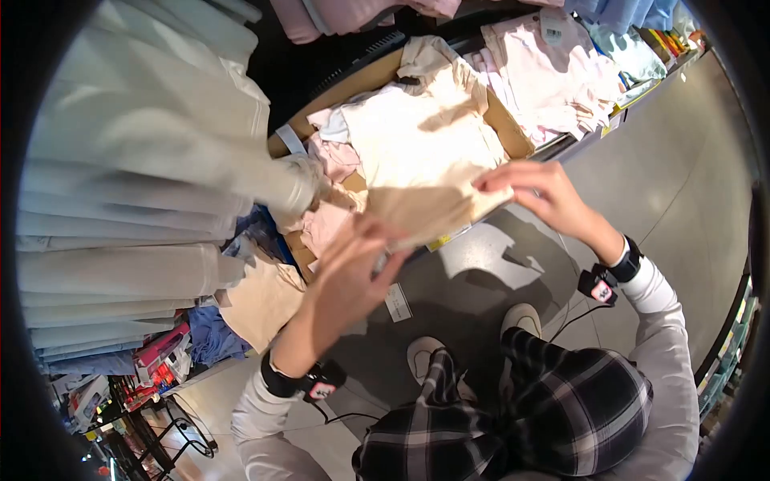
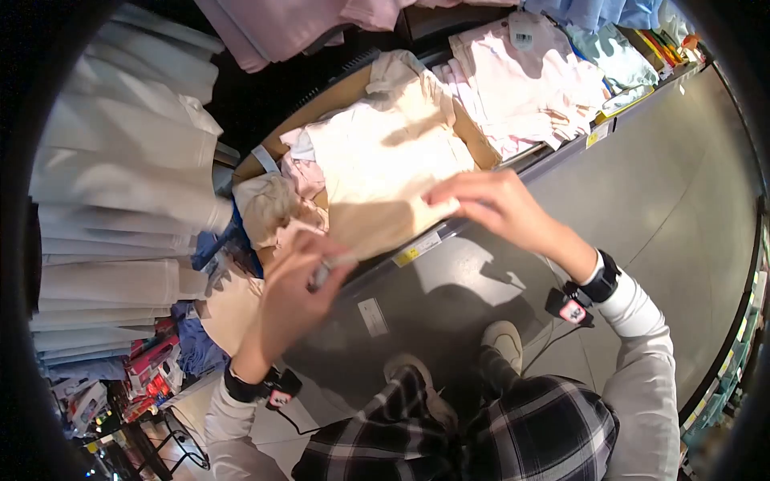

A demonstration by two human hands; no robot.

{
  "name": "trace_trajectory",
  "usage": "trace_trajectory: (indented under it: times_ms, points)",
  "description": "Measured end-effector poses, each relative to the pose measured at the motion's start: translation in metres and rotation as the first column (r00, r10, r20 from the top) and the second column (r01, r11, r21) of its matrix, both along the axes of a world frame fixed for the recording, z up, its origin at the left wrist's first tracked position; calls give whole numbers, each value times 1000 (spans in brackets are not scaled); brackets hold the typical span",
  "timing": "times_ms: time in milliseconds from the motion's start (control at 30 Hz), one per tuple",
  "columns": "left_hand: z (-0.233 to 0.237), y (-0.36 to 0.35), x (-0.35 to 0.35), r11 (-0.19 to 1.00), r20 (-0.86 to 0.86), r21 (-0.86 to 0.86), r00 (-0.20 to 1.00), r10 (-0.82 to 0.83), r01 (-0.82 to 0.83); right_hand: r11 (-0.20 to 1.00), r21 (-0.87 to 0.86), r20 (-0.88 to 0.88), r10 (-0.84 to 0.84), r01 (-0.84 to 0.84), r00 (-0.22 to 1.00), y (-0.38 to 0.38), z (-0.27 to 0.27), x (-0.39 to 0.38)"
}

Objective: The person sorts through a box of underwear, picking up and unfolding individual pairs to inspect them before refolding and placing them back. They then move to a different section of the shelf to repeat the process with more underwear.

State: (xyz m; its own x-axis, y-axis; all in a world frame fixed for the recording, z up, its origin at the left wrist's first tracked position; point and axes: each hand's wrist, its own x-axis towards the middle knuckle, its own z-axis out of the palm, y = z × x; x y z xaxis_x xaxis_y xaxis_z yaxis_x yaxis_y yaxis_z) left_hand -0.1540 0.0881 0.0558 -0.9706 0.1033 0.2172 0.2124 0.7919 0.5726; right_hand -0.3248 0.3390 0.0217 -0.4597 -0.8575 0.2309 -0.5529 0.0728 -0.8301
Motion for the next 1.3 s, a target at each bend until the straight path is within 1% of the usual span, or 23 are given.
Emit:
trace_trajectory:
  times_ms: [200, 267, 333, 367, 400, 433, 500, 567, 600, 667, 800, 867, 900, 967, 1000, 1067, 1100, 1133, 1167, 1200, 1233, 1267, 1300]
  points:
    - [-13, 22, 14, 983, 60, 150, 992, -115, 105, 997, 78, 107, -18, 10, 994, 20, -5, 25]
    - [-14, 10, 3, 976, 100, 204, 990, -100, 78, 996, 56, -63, -69, 73, 996, 11, -3, 17]
    - [-14, -5, -11, 973, 68, 226, 995, -74, 57, 983, 107, -18, -150, 151, 989, 0, -10, 9]
    - [-15, -11, -20, 968, 38, 248, 998, -48, 37, 976, 49, 66, -214, 211, 975, -10, -15, 3]
    - [-20, -15, -27, 850, 199, 513, 980, 13, -116, 962, -5, 153, -270, 273, 951, -22, -19, -5]
    - [-28, -19, -36, 650, 364, 702, 931, 23, -290, 962, -5, 154, -269, 273, 951, -35, -23, -14]
    - [-57, -43, -63, 593, 303, 764, 953, 16, -253, 950, 55, 318, -307, 306, 897, -65, -33, -35]
    - [-76, -54, -91, 547, 400, 716, 897, 188, -433, 887, -20, 192, -449, 461, 873, -97, -65, -52]
    - [-83, -66, -104, 616, 414, 665, 895, 166, -422, 889, -21, 192, -446, 458, 874, -107, -73, -63]
    - [-101, -77, -123, 696, 369, 590, 903, 218, -409, 901, 70, -176, -411, 428, 895, -120, -85, -81]
    - [-140, -99, -138, 828, 357, 396, 897, 260, -397, 878, 278, -250, -326, 390, 912, -128, -92, -94]
    - [-141, -90, -132, 851, 152, 211, 876, 458, -482, 850, 352, -206, -339, 392, 918, -127, -89, -92]
    - [-137, -83, -128, 851, 156, 211, 876, 457, -482, 849, 355, -203, -339, 391, 919, -124, -89, -90]
    - [-124, -71, -121, 722, 277, 233, 756, 594, -652, 794, 338, -303, -417, 506, 857, -116, -86, -83]
    - [-140, -79, -122, 721, 279, 232, 755, 594, -653, 794, 340, -302, -417, 505, 858, -111, -72, -76]
    - [-185, -99, -128, 461, 441, 297, 548, 711, -836, 645, 586, -361, -333, 490, 871, -99, -38, -61]
    - [-169, -88, -119, 460, 442, 299, 549, 709, -836, 609, 625, -378, -311, 488, 872, -92, -39, -65]
    - [-135, -67, -98, 666, 121, 240, 703, 701, -706, 606, 629, -377, -310, 487, 873, -83, -36, -65]
    - [-102, -49, -79, 821, -197, 102, 797, 571, -562, 616, 641, -397, -245, 458, 885, -73, -30, -62]
    - [-79, -40, -68, 821, -193, 101, 799, 570, -562, 624, 653, -414, -180, 428, 893, -67, -28, -57]
    - [-58, -33, -60, 927, -38, 21, 927, 374, -373, 560, 646, -440, -281, 518, 853, -66, -29, -52]
    - [-49, -29, -53, 988, 132, -22, 979, 157, -155, 558, 648, -438, -284, 518, 853, -61, -29, -46]
    - [-51, -26, -48, 953, 41, -304, 999, 14, -1, 797, 453, -482, -158, 400, 862, -54, -27, -41]
